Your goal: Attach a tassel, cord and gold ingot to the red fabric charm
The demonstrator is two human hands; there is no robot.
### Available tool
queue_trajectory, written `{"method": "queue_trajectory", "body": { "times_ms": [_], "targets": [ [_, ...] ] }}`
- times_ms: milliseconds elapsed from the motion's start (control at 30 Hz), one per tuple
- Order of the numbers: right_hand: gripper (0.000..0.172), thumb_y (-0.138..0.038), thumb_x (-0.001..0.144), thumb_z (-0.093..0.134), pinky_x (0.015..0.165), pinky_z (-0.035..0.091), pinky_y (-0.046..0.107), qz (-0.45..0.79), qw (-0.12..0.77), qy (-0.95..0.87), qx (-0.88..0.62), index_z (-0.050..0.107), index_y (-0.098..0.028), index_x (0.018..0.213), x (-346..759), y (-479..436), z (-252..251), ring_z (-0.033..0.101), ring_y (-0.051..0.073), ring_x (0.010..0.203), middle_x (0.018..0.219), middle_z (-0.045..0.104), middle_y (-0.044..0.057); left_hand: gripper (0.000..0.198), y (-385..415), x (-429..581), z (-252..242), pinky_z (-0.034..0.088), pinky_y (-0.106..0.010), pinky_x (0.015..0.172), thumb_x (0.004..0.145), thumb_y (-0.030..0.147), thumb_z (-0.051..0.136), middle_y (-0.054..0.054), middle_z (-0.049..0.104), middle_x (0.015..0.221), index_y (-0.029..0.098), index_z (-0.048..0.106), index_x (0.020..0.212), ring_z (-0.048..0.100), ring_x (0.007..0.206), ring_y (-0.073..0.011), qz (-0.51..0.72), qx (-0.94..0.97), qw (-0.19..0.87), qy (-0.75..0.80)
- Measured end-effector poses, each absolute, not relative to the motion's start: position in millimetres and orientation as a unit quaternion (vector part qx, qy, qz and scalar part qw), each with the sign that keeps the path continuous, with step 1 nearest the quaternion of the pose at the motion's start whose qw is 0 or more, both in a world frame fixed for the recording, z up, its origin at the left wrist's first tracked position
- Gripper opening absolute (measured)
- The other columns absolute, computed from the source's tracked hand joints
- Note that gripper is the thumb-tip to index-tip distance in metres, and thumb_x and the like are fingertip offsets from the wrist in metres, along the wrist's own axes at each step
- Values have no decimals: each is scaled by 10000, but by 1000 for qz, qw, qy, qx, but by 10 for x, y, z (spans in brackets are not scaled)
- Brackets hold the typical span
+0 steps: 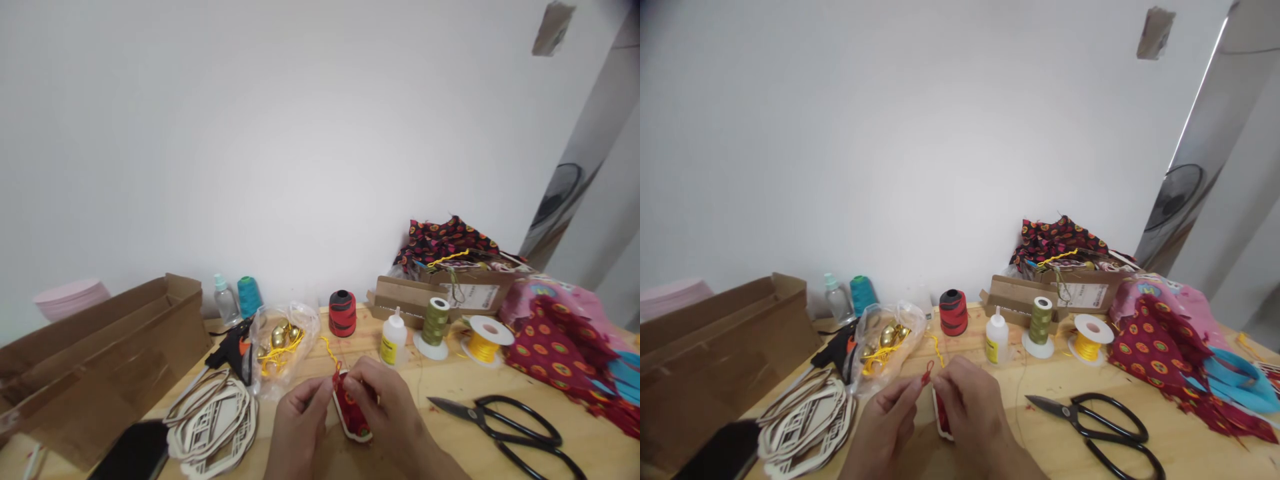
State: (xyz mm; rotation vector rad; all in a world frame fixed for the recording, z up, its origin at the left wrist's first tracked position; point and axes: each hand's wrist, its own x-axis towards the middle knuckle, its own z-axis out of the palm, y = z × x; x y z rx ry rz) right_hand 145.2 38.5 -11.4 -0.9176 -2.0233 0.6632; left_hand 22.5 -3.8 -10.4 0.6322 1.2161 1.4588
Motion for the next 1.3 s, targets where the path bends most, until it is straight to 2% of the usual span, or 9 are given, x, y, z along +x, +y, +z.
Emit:
{"method": "queue_trajectory", "body": {
  "times_ms": [200,367,567,700,800,967,1167,1300],
  "targets": [
    [316,-281,860,290,477,274,200,204,374,-823,-376,376,-185,571,1412,336,-210,410,101,483,519,429,-28,321,-32,231,-134,120,-157,306,504,406,702,117,210,343,115,685,638,134,329,-23,595,295,524,533],
    [362,-302,859,292,451,254,197,250,378,-802,-389,355,-179,525,1397,353,-211,386,93,457,476,399,-34,321,-33,236,-110,185,-166,326,520,405,692,114,237,324,115,694,658,184,318,-31,587,300,521,542],
    [339,-269,824,384,443,319,173,381,399,-746,-374,468,-160,515,1405,370,-183,441,79,432,455,455,-32,310,-45,241,-95,123,-163,317,495,401,707,122,210,328,117,677,613,140,323,-22,595,279,529,537],
    [217,-186,760,474,429,351,164,431,416,-717,-357,585,-146,577,1385,359,-156,478,81,433,488,510,-23,316,-49,234,-83,80,-156,321,487,405,711,119,235,336,112,650,590,126,336,-15,607,266,541,518],
    [171,-157,723,522,447,363,167,412,441,-720,-343,634,-147,594,1378,359,-133,491,89,461,499,540,-14,307,-48,236,-76,73,-154,326,492,399,712,116,254,338,113,629,566,131,340,-11,612,260,548,507],
    [134,-167,667,588,461,367,180,367,477,-716,-353,630,-138,543,1399,356,-98,484,98,475,501,548,-3,335,-39,241,-87,62,-154,321,440,408,734,134,181,340,113,638,565,103,334,-8,614,249,551,507],
    [284,-269,789,444,472,334,192,314,448,-755,-361,533,-148,548,1430,351,-107,447,98,488,510,490,-9,319,-40,249,-82,65,-158,317,474,409,718,127,175,350,118,658,588,105,342,-18,606,259,549,514],
    [323,-300,840,340,489,305,206,272,419,-781,-374,431,-171,558,1408,357,-171,420,104,500,524,452,-14,321,-53,247,-84,71,-165,317,502,412,702,120,190,354,115,672,621,110,344,-22,597,285,540,521]
  ]
}}
